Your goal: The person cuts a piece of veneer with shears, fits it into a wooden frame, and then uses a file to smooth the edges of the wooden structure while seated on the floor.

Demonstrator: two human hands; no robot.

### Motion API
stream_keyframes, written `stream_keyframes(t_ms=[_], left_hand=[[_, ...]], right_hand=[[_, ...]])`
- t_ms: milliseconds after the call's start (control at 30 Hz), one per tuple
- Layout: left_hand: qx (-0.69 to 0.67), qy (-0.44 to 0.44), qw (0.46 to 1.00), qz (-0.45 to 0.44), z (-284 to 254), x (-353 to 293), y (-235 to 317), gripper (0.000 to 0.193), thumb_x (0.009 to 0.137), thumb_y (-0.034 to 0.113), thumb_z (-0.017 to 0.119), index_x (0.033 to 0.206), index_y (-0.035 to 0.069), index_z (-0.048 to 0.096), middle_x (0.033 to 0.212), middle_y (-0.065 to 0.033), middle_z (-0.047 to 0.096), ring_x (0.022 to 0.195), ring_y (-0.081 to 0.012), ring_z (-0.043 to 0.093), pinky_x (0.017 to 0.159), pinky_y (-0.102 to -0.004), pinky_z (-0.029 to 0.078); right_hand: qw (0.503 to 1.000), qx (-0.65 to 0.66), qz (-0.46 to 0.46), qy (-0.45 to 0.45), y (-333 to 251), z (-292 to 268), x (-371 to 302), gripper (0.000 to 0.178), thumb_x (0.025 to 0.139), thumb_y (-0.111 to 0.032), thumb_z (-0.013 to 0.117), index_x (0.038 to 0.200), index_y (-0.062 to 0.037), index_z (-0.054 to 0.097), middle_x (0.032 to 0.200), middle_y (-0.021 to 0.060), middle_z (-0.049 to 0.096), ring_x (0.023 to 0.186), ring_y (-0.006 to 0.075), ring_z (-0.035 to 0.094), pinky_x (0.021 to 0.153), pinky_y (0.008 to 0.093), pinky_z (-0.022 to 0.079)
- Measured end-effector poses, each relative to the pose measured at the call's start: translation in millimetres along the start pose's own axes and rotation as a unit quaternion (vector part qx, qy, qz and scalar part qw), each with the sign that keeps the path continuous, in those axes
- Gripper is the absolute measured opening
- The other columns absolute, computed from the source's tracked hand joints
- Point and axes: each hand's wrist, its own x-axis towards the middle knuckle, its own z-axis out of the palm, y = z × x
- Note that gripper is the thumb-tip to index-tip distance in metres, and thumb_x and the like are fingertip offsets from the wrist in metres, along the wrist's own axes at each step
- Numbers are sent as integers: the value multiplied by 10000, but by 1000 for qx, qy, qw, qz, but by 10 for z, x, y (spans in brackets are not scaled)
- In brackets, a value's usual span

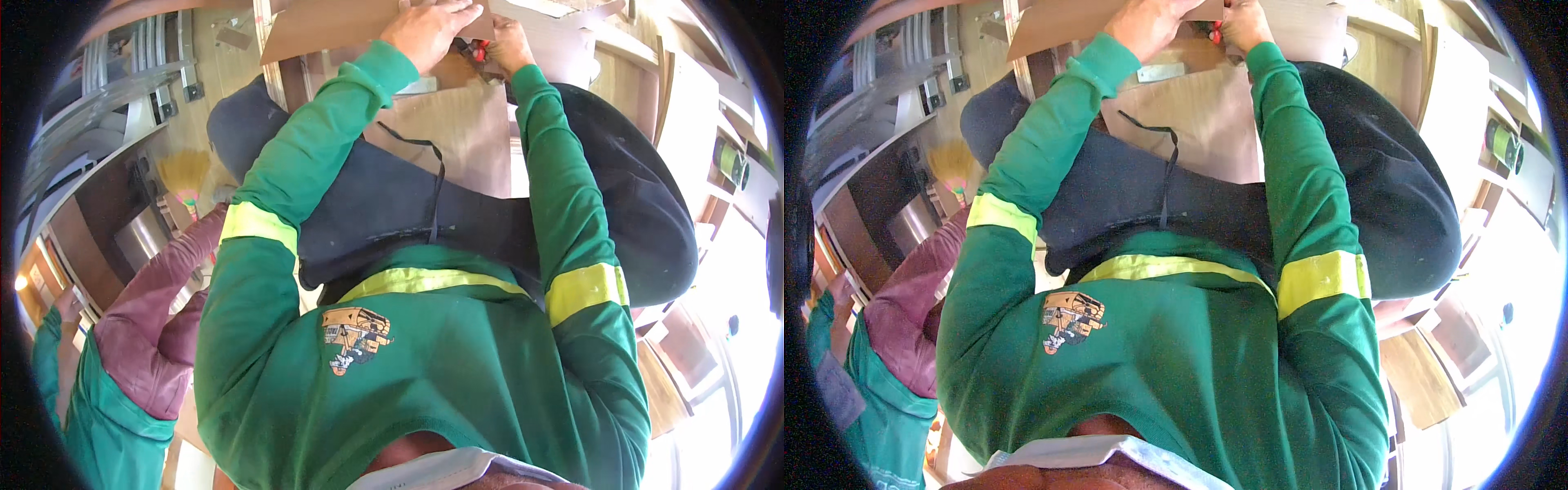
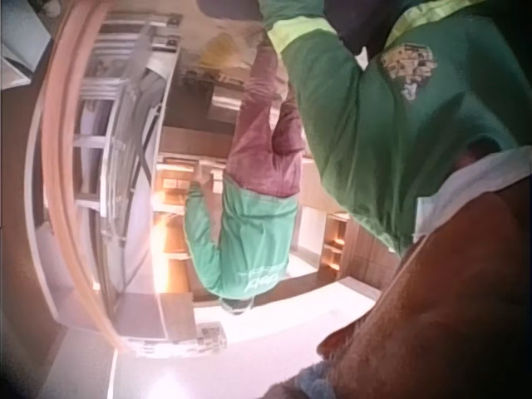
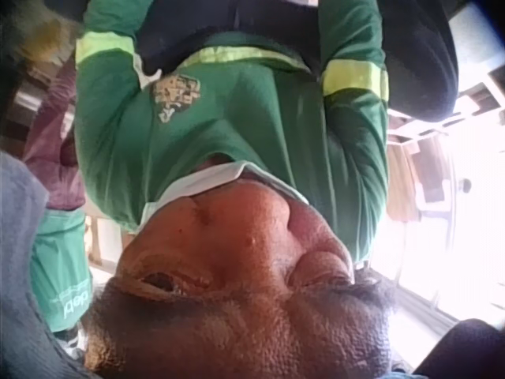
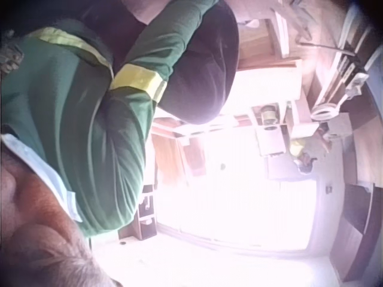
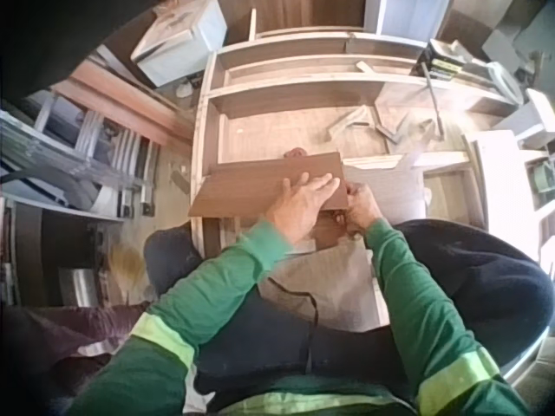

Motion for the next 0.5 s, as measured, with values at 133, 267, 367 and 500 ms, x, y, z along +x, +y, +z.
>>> stream_keyframes(t_ms=[133, 267, 367, 500], left_hand=[[-25, 1, 1000, 3, -77, -17, 14, 491, 962, 153, 451, 1449, 95, 454, 1493, -124, 464, 1346, -457, 426, 1081, -623, 349], [45, 110, 992, 51, -110, -36, 66, 533, 921, 89, 498, 1445, 184, 477, 1484, -25, 489, 1276, -394, 507, 1006, -653, 419], [7, 131, 990, 44, -183, -55, -52, 517, 910, 94, 505, 1419, 186, 505, 1429, -40, 542, 1229, -408, 539, 1032, -579, 439], [6, 171, 985, 4, -943, -37, -768, 456, 907, 101, 567, 1360, 146, 553, 1282, -74, 641, 1126, -341, 610, 1014, -431, 468]], right_hand=[[998, 51, 44, 15, 48, -63, -129, 277, 901, -277, 724, 937, -6, 682, 689, 34, 631, 577, 99, 585, 513, 248, 467], [952, -268, -20, 147, -230, -680, -218, 513, 765, -455, 846, 956, -4, 691, 674, 19, 605, 577, 92, 583, 511, 230, 466], [927, -351, 37, 128, -1769, -925, -1077, 644, 706, -437, 882, 1076, 34, 648, 734, 37, 611, 619, 90, 569, 572, 235, 485], [869, -414, -92, 254, -2629, -1898, -2496, 335, 921, -200, 704, 1166, 5, 602, 843, 64, 705, 642, 94, 574, 561, 231, 455]])
